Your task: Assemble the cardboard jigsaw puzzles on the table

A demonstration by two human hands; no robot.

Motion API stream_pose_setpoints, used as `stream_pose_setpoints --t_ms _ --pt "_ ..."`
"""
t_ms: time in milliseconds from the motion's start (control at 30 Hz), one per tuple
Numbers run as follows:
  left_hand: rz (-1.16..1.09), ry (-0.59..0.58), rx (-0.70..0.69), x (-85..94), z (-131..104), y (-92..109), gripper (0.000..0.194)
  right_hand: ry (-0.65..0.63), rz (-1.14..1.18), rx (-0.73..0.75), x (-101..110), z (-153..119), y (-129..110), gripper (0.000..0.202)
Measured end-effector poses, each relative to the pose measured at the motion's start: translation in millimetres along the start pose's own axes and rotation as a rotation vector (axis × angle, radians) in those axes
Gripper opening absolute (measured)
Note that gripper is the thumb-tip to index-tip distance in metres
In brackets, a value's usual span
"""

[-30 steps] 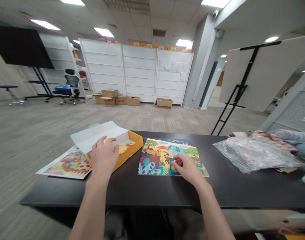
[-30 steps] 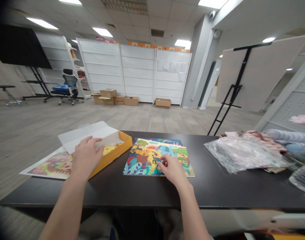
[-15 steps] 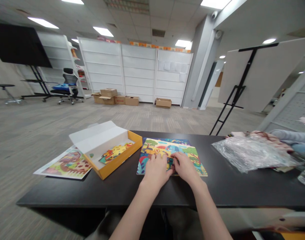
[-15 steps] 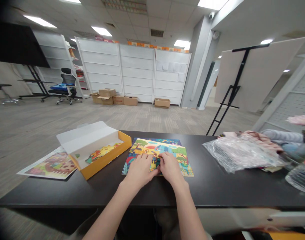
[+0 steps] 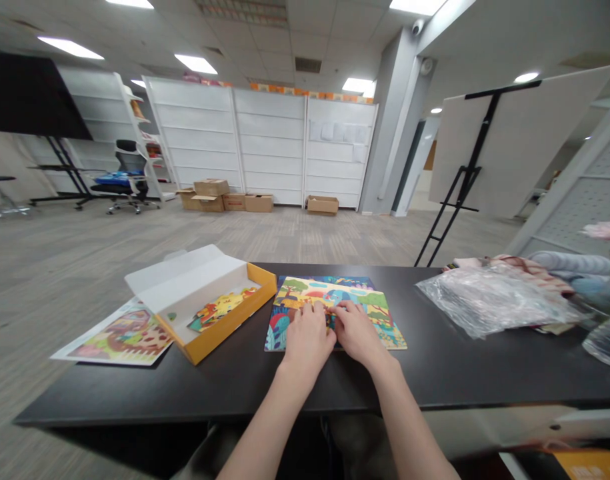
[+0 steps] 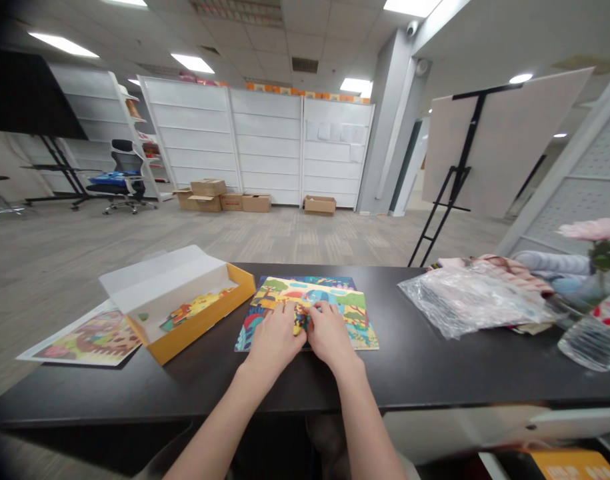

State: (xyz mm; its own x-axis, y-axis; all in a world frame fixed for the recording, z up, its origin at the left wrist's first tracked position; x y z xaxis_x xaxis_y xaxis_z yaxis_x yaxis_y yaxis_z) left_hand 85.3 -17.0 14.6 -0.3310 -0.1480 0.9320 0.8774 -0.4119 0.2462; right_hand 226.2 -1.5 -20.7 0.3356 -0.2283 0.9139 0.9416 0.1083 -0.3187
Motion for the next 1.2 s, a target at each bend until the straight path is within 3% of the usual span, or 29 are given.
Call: stream_pose_setpoints --t_ms 300,500,633,733,800,900,1033,1200 --pt "-0.061 0.060 0.019 1.9 2.5 -1.4 0.030 -0.026 -0.003 0.000 -0.3 1.5 2.0 0.044" --pt "-0.199 0.099 0.030 8.0 1.9 -6.1 0.036 -0.011 0.142 -0.026 -2.4 3.3 5.5 0.032" --pt "-0.189 0.137 0.001 23.0 1.2 -9.8 0.033 0.009 0.240 -0.043 1.1 2.5 8.3 0.025" --pt "-0.189 0.254 0.014 48.3 -0.4 -31.6 0.029 0.047 0.243 -0.066 4.4 0.4 12.0 0.025" --pt "-0.160 0.364 0.041 69.1 -4.1 -58.3 0.025 0.070 0.241 -0.076 7.8 -1.2 15.7 0.026" --pt "-0.019 0.511 0.194 94.0 -14.2 -105.9 0.029 0.116 0.216 -0.129 16.6 -3.3 26.1 0.028" --pt "0.112 0.431 0.336 97.9 -26.6 -150.3 0.027 0.155 0.082 -0.324 32.7 -7.8 52.8 0.029" --pt "0.200 0.311 0.327 83.9 -29.1 -155.7 0.033 0.110 -0.017 -0.510 44.4 -17.7 90.0 0.035"
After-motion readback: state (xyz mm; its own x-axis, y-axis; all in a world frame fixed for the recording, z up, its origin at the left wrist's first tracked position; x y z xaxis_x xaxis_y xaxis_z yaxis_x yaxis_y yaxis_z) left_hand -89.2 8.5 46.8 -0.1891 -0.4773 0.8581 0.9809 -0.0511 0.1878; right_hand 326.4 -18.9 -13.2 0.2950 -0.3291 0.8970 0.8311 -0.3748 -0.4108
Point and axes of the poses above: each hand's wrist, its own z-axis towards the middle knuckle, its own x-axis out of the back of the hand, y = z × x, the point moved 1 cm from there along z, towards the middle knuckle, and after that the axes turned 9 degrees about -x, right-handed, at the moved point
